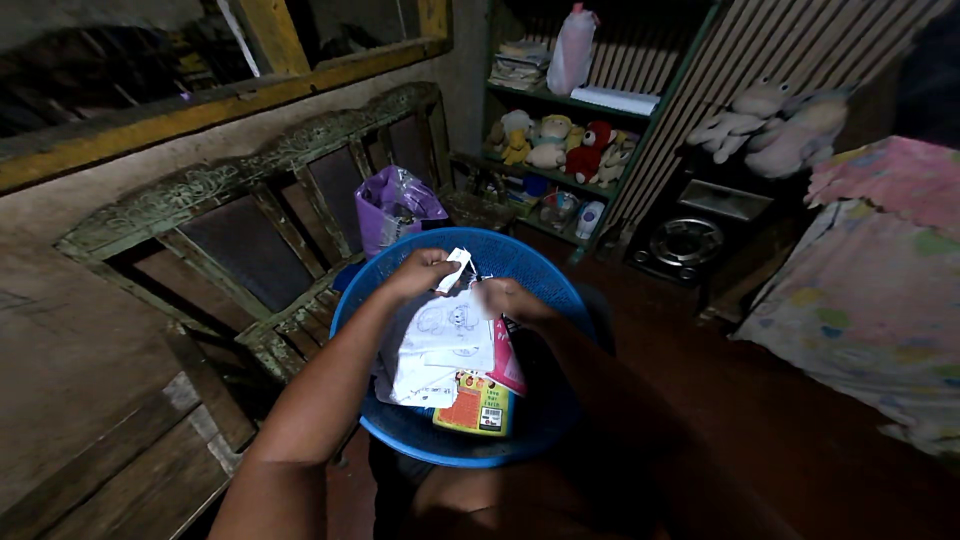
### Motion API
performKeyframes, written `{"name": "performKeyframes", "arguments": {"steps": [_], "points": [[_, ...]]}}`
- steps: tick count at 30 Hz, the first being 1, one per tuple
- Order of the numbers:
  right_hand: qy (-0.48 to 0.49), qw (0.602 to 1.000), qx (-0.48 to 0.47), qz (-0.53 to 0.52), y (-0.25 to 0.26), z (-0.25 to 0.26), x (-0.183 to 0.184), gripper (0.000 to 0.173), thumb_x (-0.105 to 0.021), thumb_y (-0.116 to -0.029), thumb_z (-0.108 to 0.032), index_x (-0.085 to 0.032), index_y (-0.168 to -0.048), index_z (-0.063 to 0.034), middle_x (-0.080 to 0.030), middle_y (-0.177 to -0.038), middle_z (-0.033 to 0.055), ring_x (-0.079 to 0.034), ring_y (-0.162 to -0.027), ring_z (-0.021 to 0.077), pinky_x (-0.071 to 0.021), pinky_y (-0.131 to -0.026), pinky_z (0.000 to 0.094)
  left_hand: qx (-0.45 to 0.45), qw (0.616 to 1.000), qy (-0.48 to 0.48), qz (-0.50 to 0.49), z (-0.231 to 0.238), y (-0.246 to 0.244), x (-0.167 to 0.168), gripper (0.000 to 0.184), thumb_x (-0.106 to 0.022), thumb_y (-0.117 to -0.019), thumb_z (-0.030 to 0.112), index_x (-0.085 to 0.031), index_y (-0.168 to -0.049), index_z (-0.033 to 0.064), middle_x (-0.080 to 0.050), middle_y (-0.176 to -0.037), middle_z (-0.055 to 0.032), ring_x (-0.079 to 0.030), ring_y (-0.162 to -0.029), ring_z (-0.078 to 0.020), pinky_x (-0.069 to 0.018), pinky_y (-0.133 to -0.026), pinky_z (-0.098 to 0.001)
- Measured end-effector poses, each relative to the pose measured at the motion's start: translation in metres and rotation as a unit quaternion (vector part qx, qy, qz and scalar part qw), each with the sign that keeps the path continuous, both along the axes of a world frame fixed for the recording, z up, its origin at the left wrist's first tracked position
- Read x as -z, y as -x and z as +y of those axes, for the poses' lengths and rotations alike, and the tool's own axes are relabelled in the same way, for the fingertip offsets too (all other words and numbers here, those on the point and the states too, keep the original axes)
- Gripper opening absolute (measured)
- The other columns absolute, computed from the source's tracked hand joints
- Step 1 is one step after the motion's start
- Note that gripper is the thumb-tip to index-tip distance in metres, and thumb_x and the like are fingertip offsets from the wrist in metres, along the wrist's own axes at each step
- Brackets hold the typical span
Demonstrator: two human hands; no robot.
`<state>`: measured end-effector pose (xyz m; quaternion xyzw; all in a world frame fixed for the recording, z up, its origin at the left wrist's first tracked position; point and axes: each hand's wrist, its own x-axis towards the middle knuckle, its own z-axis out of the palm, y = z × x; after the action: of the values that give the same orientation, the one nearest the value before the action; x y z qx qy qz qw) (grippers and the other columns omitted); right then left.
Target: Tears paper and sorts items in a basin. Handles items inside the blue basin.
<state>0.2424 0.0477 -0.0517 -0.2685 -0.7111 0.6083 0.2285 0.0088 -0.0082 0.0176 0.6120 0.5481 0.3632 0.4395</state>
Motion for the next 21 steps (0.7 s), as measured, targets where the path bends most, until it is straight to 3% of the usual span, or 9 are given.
{"name": "performKeyframes", "arguments": {"steps": [7,16,21], "points": [[-0.016,1.000,-0.010,-0.004,0.0007,0.0014,-0.0002,0.040,-0.049,-0.1083,-0.040,-0.065,-0.104,-0.0038,-0.062,-0.084,0.0018,-0.060,-0.068,0.0090,-0.0535,-0.065,0.0259,-0.008,1.000,-0.010,-0.018,-0.0023,-0.0009,0.0029,0.024,-0.059,-0.1062,0.026,-0.065,-0.107,0.0023,-0.072,-0.088,-0.0099,-0.064,-0.065,-0.0139,-0.0548,-0.060,-0.0281],[-0.001,1.000,-0.002,0.021,-0.0002,0.0016,0.0009,0.047,-0.048,-0.1077,-0.046,-0.064,-0.094,-0.0042,-0.061,-0.076,0.0023,-0.060,-0.063,0.0121,-0.0538,-0.060,0.0286,-0.033,0.999,0.000,-0.042,0.0017,0.0024,0.0055,0.023,-0.059,-0.1058,0.026,-0.067,-0.108,0.0038,-0.072,-0.090,-0.0090,-0.067,-0.070,-0.0143,-0.0567,-0.064,-0.0288],[0.014,1.000,-0.013,0.009,-0.0008,-0.0003,0.0016,0.049,-0.044,-0.1081,-0.048,-0.064,-0.095,-0.0047,-0.060,-0.078,0.0021,-0.060,-0.065,0.0108,-0.0531,-0.061,0.0266,-0.073,0.997,-0.013,-0.036,-0.0009,0.0002,-0.0006,0.024,-0.062,-0.1041,0.027,-0.067,-0.107,0.0033,-0.069,-0.092,-0.0112,-0.067,-0.074,-0.0189,-0.0598,-0.067,-0.0375]]}}
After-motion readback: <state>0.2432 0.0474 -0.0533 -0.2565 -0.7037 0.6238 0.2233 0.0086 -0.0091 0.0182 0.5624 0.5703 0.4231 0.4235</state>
